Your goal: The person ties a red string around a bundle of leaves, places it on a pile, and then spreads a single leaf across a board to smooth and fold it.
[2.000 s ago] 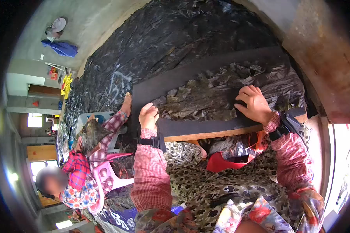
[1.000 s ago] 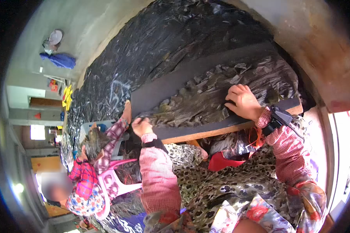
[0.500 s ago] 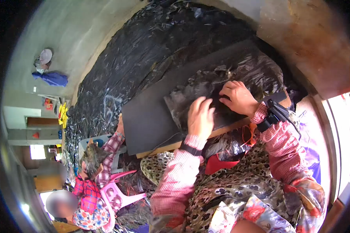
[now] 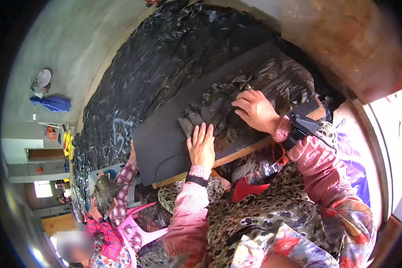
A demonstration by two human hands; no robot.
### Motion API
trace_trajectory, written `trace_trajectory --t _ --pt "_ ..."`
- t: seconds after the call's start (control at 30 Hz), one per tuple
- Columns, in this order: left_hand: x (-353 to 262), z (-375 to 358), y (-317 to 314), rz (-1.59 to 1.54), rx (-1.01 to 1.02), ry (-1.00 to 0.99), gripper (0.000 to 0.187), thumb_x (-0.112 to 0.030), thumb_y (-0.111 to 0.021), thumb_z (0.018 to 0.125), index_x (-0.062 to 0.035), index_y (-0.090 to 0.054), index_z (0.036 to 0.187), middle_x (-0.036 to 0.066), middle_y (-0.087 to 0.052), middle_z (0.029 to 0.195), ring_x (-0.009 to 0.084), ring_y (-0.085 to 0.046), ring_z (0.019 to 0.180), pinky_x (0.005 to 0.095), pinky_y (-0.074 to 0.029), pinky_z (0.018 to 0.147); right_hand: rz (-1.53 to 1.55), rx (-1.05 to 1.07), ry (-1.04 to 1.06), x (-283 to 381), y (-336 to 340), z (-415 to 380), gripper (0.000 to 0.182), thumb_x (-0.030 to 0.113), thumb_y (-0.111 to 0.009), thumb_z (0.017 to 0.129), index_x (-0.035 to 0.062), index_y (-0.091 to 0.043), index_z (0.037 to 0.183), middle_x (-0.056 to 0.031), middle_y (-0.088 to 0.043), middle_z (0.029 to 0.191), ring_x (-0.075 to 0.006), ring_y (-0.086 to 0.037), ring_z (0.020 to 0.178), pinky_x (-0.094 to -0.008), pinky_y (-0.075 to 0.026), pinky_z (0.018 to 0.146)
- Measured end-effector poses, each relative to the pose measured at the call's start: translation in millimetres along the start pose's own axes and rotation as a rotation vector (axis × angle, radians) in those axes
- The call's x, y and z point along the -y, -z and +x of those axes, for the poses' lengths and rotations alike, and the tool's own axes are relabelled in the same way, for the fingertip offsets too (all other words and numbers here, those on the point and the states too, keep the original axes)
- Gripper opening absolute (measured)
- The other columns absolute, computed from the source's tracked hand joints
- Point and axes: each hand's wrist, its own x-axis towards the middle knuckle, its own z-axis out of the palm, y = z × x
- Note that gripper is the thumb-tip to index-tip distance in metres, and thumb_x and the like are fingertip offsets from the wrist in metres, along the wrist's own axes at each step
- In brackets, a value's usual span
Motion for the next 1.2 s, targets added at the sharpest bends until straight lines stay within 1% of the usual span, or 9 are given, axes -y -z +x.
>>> trace_trajectory --t 0.1,0.23,0.33,0.43,0.47,0.5,0.57,0.97,1.2 --pt "-3 1 -1 0.018 0.016 0.013 0.043 -0.024 -0.049 0.093 -0.0186 -0.044 0.135 0.007 -0.039 0.142 0.0267 -0.032 0.133 0.0511 -0.026 0.105 -0.072 -0.103 0.172 9 -8 5 0.035 0.017 -0.068 0.076 0.0084 -0.062 0.109 -0.0095 -0.054 0.117 -0.0269 -0.050 0.112 -0.0400 -0.040 0.093" --pt "-1 -6 7 -0.023 0.021 0.013 0.045 -0.027 -0.048 0.093 -0.0162 -0.043 0.136 0.008 -0.038 0.143 0.0270 -0.031 0.134 0.0500 -0.025 0.105 -0.235 0.114 0.088 2 -28 -5 0.041 0.031 -0.064 0.080 0.0102 -0.060 0.114 -0.0070 -0.050 0.127 -0.0262 -0.043 0.121 -0.0407 -0.034 0.098" --pt "22 -21 8 -0.422 -0.164 0.163 0.034 -0.025 -0.051 0.094 -0.0069 -0.056 0.122 0.015 -0.047 0.134 0.0308 -0.042 0.127 0.0410 -0.033 0.104 -0.240 0.142 0.089 2 -27 -5 0.041 0.033 -0.061 0.081 0.0102 -0.060 0.115 -0.0068 -0.049 0.129 -0.0259 -0.042 0.122 -0.0407 -0.034 0.099" --pt "47 -19 2 -0.944 -0.427 0.698 0.032 -0.024 -0.059 0.091 -0.0030 -0.059 0.115 0.006 -0.063 0.097 0.0157 -0.060 0.084 0.0297 -0.049 0.075 -0.226 0.145 0.084 1 -29 -9 0.041 0.033 -0.060 0.082 0.0097 -0.060 0.116 -0.0069 -0.048 0.130 -0.0256 -0.041 0.123 -0.0406 -0.033 0.099" --pt "48 -18 5 -1.272 -0.348 0.802 0.034 -0.023 -0.062 0.089 -0.0012 -0.058 0.115 0.002 -0.060 0.083 0.0103 -0.055 0.066 0.0243 -0.047 0.061 -0.239 0.153 0.081 0 -29 -8 0.041 0.033 -0.060 0.082 0.0097 -0.060 0.116 -0.0070 -0.048 0.131 -0.0255 -0.041 0.123 -0.0405 -0.033 0.100" --pt "45 -11 4 -1.244 -0.267 0.900 0.037 -0.018 -0.065 0.087 0.0017 -0.056 0.116 0.002 -0.060 0.077 0.0094 -0.054 0.063 0.0220 -0.045 0.060 -0.254 0.156 0.080 0 -28 -7 0.042 0.033 -0.061 0.082 0.0098 -0.060 0.117 -0.0071 -0.048 0.131 -0.0255 -0.041 0.123 -0.0403 -0.033 0.100" --pt "46 -1 -9 -0.924 -0.235 0.741 0.040 -0.012 -0.069 0.083 0.0036 -0.055 0.117 0.004 -0.061 0.078 0.0091 -0.055 0.066 0.0222 -0.045 0.062 -0.257 0.155 0.088 1 -27 -6 0.043 0.033 -0.061 0.081 0.0094 -0.060 0.117 -0.0077 -0.047 0.131 -0.0259 -0.041 0.123 -0.0404 -0.034 0.100" --pt "62 -3 -26 -1.436 -0.294 0.821 0.031 0.005 -0.071 0.075 0.0081 -0.061 0.105 0.009 -0.067 0.087 0.0121 -0.061 0.074 0.0240 -0.049 0.068 -0.199 0.132 0.090 3 -27 -7 0.041 0.028 -0.064 0.079 0.0094 -0.059 0.115 -0.0089 -0.046 0.131 -0.0275 -0.040 0.123 -0.0418 -0.033 0.100" --pt "69 -5 -18 -1.261 -0.301 0.871 0.029 0.007 -0.068 0.075 0.0063 -0.063 0.103 0.007 -0.066 0.083 0.0114 -0.060 0.072 0.0242 -0.048 0.068 -0.144 0.015 0.095 -2 -20 -7 0.039 0.030 -0.066 0.077 0.0112 -0.062 0.111 -0.0109 -0.050 0.125 -0.0285 -0.046 0.116 -0.0410 -0.036 0.095"
